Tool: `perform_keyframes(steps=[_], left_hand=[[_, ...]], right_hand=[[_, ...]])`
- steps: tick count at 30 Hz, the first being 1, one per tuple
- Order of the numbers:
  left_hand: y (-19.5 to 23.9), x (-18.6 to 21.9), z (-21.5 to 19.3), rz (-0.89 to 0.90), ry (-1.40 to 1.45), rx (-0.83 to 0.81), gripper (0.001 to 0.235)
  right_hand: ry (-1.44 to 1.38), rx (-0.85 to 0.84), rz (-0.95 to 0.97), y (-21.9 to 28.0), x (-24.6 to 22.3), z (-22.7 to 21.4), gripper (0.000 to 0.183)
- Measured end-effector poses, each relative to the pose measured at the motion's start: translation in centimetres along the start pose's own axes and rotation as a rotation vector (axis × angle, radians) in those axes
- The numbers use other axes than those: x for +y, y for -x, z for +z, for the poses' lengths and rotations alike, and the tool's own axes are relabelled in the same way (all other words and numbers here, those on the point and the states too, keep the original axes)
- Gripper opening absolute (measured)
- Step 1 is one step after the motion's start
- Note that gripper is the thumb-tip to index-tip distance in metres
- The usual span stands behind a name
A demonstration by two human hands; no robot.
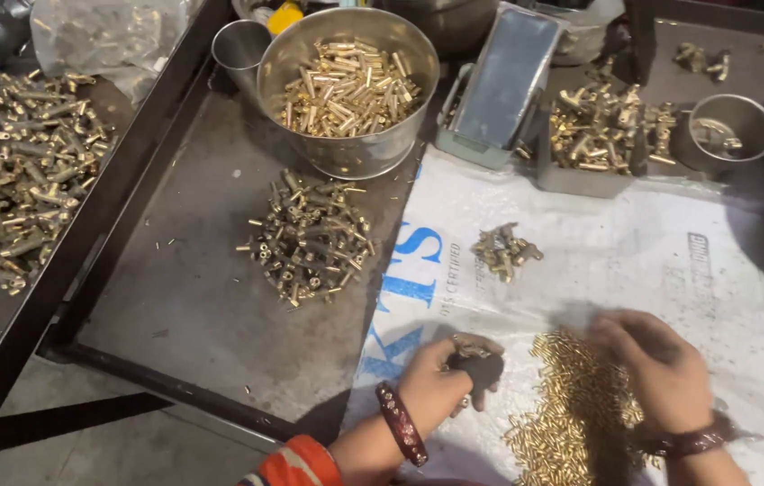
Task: Inspecting and sorting various small brass components on a workbench into different containers.
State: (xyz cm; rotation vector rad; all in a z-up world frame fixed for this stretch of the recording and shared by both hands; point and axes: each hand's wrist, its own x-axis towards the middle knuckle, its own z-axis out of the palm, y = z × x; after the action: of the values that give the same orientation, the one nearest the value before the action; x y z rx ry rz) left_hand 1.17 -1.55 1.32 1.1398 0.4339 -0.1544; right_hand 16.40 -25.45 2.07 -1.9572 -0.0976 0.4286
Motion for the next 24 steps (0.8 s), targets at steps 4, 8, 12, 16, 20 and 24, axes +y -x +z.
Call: perform_keyframes(steps=[4, 8, 12, 16, 20, 24], left_hand=[[0.9, -1.3, 0.5, -0.114, -0.010, 0.050, 0.030], [1.6, -3.6, 2.6, -0.214, 0.018, 0.003, 0.041], [1.7, -7.2, 3.9, 0.154, -0.451, -0.031, 0.026], [3.5, -3.8, 7.2, -0.104, -0.479, 0.007, 0.030], [3.4, -5.9, 9.0, -0.124, -0.437, 0.042, 0.036], [4.0, -6.0, 9.8, -0.009, -0.615, 0.033, 0.032]], right_hand=[[0.308, 0.067, 0.234, 3.6, 3.3, -3.9, 0.025], [0.535, -0.103, -0.014, 6.6, 7.7, -4.6, 0.021], [0.822, -0.025, -0.185, 7.6, 6.0, -2.8, 0.021], [0.932, -0.033, -0.118, 7.4, 3.8, -2.0, 0.022], [1.026, -0.031, -0.188, 7.8, 4.2, -1.4, 0.019], [1.030, 0.001, -0.206, 8.9, 1.7, -1.5, 0.022]])
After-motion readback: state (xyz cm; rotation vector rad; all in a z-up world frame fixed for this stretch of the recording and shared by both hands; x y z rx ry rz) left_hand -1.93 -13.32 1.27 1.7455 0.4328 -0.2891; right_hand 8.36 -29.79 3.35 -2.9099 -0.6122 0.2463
